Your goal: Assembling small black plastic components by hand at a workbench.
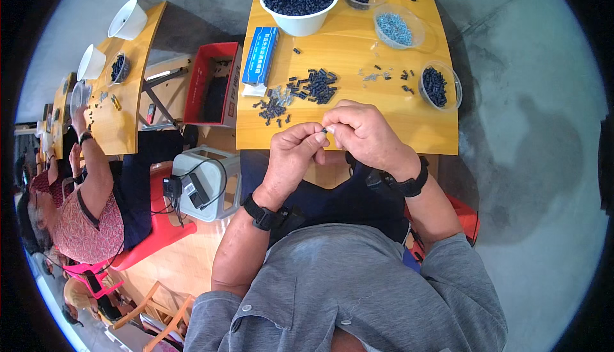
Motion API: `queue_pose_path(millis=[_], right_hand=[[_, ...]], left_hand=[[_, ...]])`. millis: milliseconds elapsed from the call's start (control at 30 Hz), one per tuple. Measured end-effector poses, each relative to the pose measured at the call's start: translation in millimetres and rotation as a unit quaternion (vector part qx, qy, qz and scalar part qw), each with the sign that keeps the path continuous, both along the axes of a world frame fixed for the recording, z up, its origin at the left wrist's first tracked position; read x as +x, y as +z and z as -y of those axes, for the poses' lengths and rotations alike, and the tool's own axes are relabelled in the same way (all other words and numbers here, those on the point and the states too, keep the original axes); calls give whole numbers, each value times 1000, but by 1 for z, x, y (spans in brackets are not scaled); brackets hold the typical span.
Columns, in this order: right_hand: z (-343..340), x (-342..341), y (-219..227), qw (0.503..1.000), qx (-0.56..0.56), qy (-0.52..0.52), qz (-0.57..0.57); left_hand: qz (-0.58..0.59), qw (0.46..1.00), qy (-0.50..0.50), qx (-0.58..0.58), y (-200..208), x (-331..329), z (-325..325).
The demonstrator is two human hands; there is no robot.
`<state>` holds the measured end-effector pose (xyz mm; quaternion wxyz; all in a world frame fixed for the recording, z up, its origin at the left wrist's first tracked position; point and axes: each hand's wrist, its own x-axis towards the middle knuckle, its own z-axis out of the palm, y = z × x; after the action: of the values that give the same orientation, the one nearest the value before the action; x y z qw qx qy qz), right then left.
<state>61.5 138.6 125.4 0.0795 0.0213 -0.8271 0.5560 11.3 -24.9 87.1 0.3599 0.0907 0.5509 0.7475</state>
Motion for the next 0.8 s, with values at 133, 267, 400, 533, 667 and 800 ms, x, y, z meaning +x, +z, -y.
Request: queue_pose_path(millis=[133,267,400,533,667,800], right_hand=[[-1,-2,2,996,62,32,-61],[1,-1,3,996,63,26,-63],[1,5,3,997,47,18,-61],[0,9,8,997,54,32,-37],[3,12,7,997,43,26,-66],[8,14,4,998,-4,-11,-60]], left_hand=[[-7,1000,-8,-26,0,0,2],[-2,1000,-4,-28,3,0,2],[0,1000,-20,-18,8,-2,1],[-17,998,-51,-23,17,-4,4],[-49,996,-67,-36,19,-3,8],[-19,998,-47,-23,21,-2,9]])
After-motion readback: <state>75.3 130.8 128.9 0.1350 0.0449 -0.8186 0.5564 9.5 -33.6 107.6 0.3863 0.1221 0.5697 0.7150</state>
